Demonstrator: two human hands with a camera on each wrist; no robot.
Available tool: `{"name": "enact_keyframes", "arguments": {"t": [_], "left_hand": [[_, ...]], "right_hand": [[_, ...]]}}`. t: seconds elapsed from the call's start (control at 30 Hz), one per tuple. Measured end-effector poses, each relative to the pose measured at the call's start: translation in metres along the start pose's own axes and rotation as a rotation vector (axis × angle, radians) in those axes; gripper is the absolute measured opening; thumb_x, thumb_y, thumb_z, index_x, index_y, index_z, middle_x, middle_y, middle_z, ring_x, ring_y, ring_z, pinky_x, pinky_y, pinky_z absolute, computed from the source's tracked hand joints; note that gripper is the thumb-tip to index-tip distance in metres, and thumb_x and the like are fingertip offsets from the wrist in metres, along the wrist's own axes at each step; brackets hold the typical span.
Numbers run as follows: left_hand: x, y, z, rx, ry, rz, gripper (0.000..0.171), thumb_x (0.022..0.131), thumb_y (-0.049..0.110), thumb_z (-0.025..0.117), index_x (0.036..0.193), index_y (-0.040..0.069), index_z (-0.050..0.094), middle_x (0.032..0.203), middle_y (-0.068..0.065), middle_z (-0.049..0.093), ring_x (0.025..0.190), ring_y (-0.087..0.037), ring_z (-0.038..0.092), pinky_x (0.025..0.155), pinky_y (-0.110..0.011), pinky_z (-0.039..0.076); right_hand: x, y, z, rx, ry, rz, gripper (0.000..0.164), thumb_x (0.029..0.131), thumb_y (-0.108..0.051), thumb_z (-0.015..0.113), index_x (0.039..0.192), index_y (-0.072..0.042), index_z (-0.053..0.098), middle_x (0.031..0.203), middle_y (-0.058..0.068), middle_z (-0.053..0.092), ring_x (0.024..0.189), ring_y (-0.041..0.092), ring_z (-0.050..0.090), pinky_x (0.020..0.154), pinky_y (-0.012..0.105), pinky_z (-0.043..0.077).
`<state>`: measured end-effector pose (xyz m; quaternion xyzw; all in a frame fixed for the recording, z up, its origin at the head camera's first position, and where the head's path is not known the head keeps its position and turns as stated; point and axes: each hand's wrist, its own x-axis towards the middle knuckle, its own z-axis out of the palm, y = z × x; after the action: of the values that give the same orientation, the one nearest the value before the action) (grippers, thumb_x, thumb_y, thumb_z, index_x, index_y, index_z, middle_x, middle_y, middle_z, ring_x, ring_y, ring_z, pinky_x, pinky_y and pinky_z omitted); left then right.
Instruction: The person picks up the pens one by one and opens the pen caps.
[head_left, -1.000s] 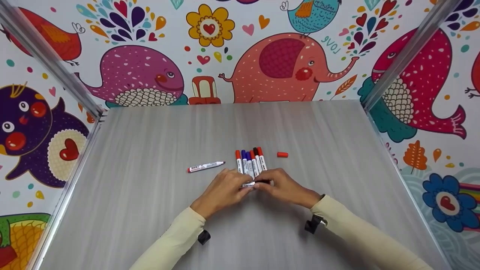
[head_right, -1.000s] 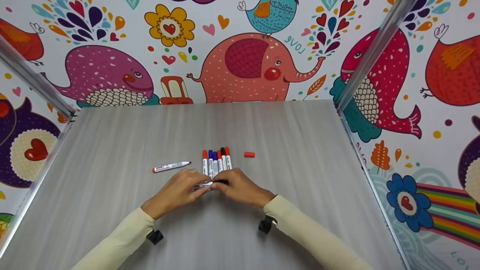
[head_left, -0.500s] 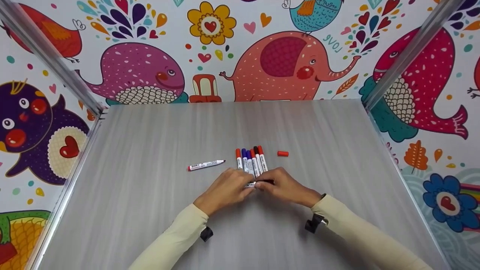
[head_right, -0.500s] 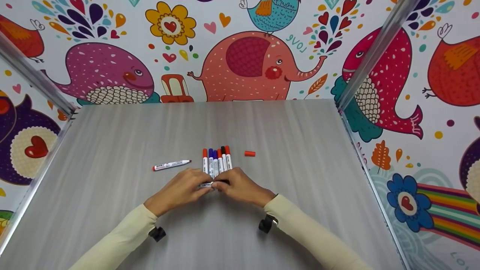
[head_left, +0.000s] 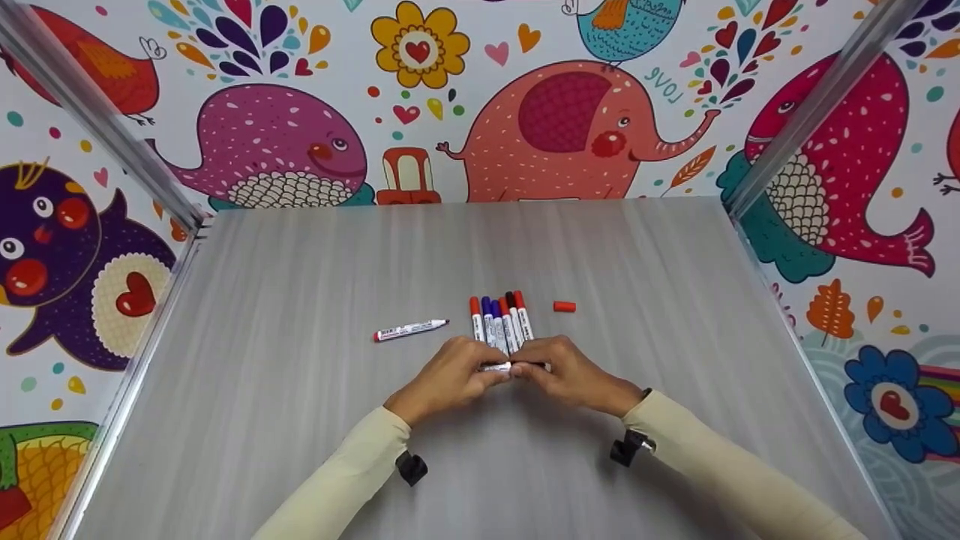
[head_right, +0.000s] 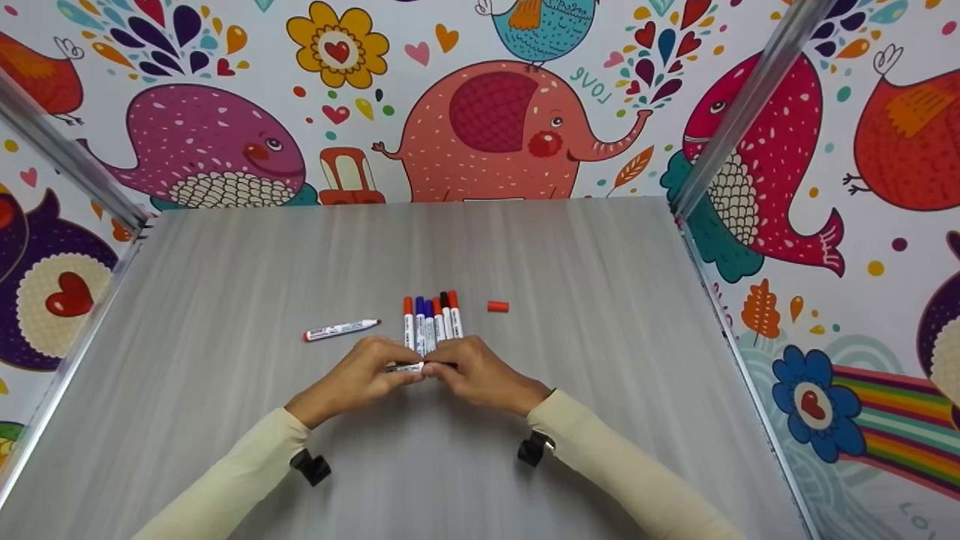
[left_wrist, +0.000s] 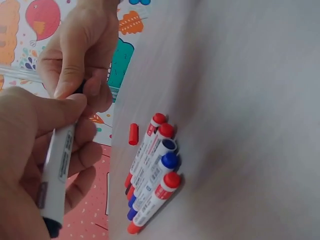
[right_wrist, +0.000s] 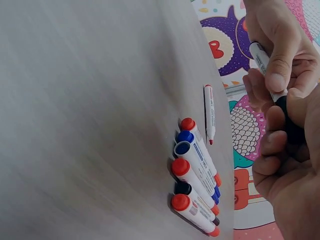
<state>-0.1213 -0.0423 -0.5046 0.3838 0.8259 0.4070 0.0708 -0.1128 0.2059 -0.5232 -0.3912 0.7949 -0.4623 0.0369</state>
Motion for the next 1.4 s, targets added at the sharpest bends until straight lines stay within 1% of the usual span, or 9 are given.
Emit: {"name": "enact_keyframes", "arguments": {"t": [0.23, 0.63, 0.73, 0.87, 0.93, 1.03, 1.1, 1.27, 1.4], "left_hand": [[-0.004, -0.001, 0.001, -0.136, -0.034, -0.073, 0.008, 0.103, 0.012, 0.078, 0.103, 0.007, 0.085, 0.084, 0.012, 0.067, 0.072, -0.005, 0.053, 0.064, -0.022, 0.041], [-0.010, -0.005, 0.003, -0.165, -0.027, -0.050, 0.004, 0.102, 0.012, 0.078, 0.100, 0.010, 0.080, 0.081, 0.010, 0.063, 0.073, -0.005, 0.052, 0.066, -0.023, 0.040], [-0.013, -0.008, -0.002, -0.171, -0.059, -0.064, 0.014, 0.103, 0.012, 0.076, 0.115, 0.012, 0.083, 0.093, 0.006, 0.074, 0.079, -0.005, 0.056, 0.071, -0.024, 0.045], [-0.024, -0.016, -0.014, -0.163, -0.051, -0.128, 0.036, 0.105, 0.010, 0.073, 0.141, 0.010, 0.075, 0.113, -0.003, 0.080, 0.083, -0.007, 0.058, 0.077, -0.026, 0.049], [-0.030, -0.021, -0.019, -0.126, -0.009, -0.159, 0.035, 0.105, 0.010, 0.074, 0.140, 0.005, 0.073, 0.104, -0.003, 0.078, 0.080, -0.009, 0.056, 0.074, -0.028, 0.048], [-0.034, -0.026, -0.023, -0.020, 0.083, -0.171, 0.020, 0.103, 0.014, 0.079, 0.120, 0.007, 0.073, 0.094, 0.003, 0.072, 0.082, -0.011, 0.057, 0.076, -0.031, 0.050], [-0.037, -0.030, -0.021, 0.041, 0.128, -0.181, 0.014, 0.101, 0.016, 0.082, 0.112, 0.011, 0.074, 0.094, 0.005, 0.072, 0.084, -0.010, 0.059, 0.078, -0.032, 0.052], [-0.043, -0.038, -0.012, 0.138, 0.199, -0.168, 0.012, 0.098, 0.017, 0.085, 0.109, 0.014, 0.081, 0.102, 0.004, 0.077, 0.089, -0.011, 0.066, 0.081, -0.037, 0.058], [-0.047, -0.048, -0.005, 0.198, 0.270, -0.151, 0.015, 0.094, 0.013, 0.088, 0.108, 0.012, 0.083, 0.105, 0.001, 0.077, 0.093, -0.015, 0.069, 0.083, -0.039, 0.059]], "right_hand": [[-0.001, -0.002, 0.000, -0.085, -0.007, -0.062, 0.018, 0.108, -0.011, 0.070, 0.120, -0.008, 0.082, 0.101, 0.001, 0.078, 0.083, 0.010, 0.063, 0.075, 0.029, 0.059], [0.001, 0.004, 0.001, -0.151, -0.016, -0.217, 0.020, 0.105, -0.004, 0.072, 0.123, -0.004, 0.080, 0.101, 0.006, 0.077, 0.084, 0.015, 0.066, 0.077, 0.030, 0.061], [0.000, 0.007, -0.005, -0.108, 0.012, -0.252, 0.022, 0.103, 0.003, 0.072, 0.123, -0.003, 0.079, 0.101, 0.008, 0.077, 0.086, 0.018, 0.067, 0.079, 0.029, 0.060], [-0.006, 0.011, -0.021, -0.029, 0.182, -0.288, 0.034, 0.093, 0.019, 0.072, 0.120, 0.000, 0.079, 0.100, 0.012, 0.077, 0.086, 0.024, 0.068, 0.082, 0.026, 0.058], [-0.010, 0.014, -0.029, -0.031, 0.267, -0.259, 0.037, 0.090, 0.020, 0.075, 0.120, -0.001, 0.080, 0.100, 0.010, 0.078, 0.087, 0.024, 0.067, 0.092, 0.027, 0.056], [-0.015, 0.018, -0.034, -0.084, 0.315, -0.167, 0.035, 0.091, 0.011, 0.080, 0.121, -0.007, 0.082, 0.108, 0.004, 0.081, 0.096, 0.021, 0.067, 0.106, 0.026, 0.050], [-0.019, 0.022, -0.033, -0.095, 0.322, -0.096, 0.034, 0.091, 0.006, 0.082, 0.122, -0.009, 0.083, 0.109, 0.002, 0.082, 0.097, 0.020, 0.066, 0.104, 0.024, 0.050], [-0.025, 0.033, -0.026, -0.062, 0.324, -0.006, 0.031, 0.092, 0.006, 0.082, 0.121, -0.006, 0.082, 0.112, 0.008, 0.078, 0.090, 0.019, 0.064, 0.077, 0.017, 0.050], [-0.029, 0.042, -0.023, -0.059, 0.318, 0.019, 0.029, 0.093, 0.007, 0.081, 0.120, -0.004, 0.082, 0.113, 0.010, 0.073, 0.100, 0.026, 0.070, 0.087, 0.016, 0.053]]}}
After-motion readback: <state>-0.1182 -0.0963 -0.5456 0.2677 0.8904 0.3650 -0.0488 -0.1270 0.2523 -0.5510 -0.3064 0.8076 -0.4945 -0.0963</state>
